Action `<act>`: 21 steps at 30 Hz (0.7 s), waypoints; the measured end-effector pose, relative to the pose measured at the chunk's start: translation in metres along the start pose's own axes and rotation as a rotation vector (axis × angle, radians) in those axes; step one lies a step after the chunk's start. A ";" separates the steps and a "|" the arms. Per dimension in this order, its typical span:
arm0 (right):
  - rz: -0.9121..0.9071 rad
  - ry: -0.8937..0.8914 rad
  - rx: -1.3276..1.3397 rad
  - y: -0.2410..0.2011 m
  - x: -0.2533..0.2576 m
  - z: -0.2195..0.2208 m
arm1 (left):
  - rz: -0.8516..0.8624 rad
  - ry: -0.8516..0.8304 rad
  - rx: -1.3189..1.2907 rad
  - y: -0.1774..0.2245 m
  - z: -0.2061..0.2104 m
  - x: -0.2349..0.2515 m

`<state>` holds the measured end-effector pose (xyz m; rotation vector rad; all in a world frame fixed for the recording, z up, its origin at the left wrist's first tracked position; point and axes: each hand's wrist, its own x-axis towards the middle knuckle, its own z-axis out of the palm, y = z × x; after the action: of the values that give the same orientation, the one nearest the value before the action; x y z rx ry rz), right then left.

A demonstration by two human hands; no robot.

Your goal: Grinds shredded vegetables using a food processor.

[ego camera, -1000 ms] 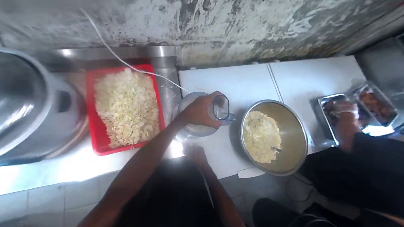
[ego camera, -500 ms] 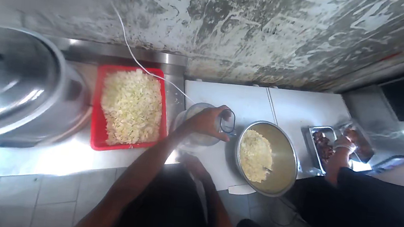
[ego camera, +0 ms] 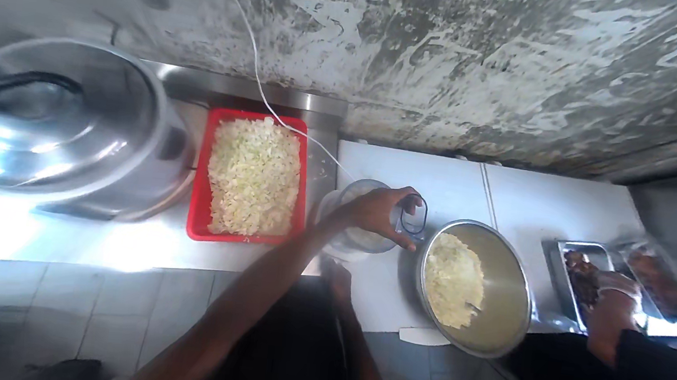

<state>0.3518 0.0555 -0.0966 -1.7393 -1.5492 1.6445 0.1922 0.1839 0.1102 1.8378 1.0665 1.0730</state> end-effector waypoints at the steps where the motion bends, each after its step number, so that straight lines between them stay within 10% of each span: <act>1: 0.007 0.053 -0.060 -0.003 -0.002 0.003 | 0.009 0.002 -0.005 -0.001 0.001 0.001; 16: 0.015 0.071 -0.166 -0.006 -0.005 0.000 | 0.033 0.003 -0.020 -0.002 0.000 0.000; 21: 0.097 -0.115 0.170 -0.016 -0.013 -0.008 | 0.004 -0.014 -0.073 0.000 -0.003 0.001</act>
<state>0.3536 0.0540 -0.0750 -1.6809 -1.3451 1.8939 0.1900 0.1852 0.1112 1.7883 1.0027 1.0860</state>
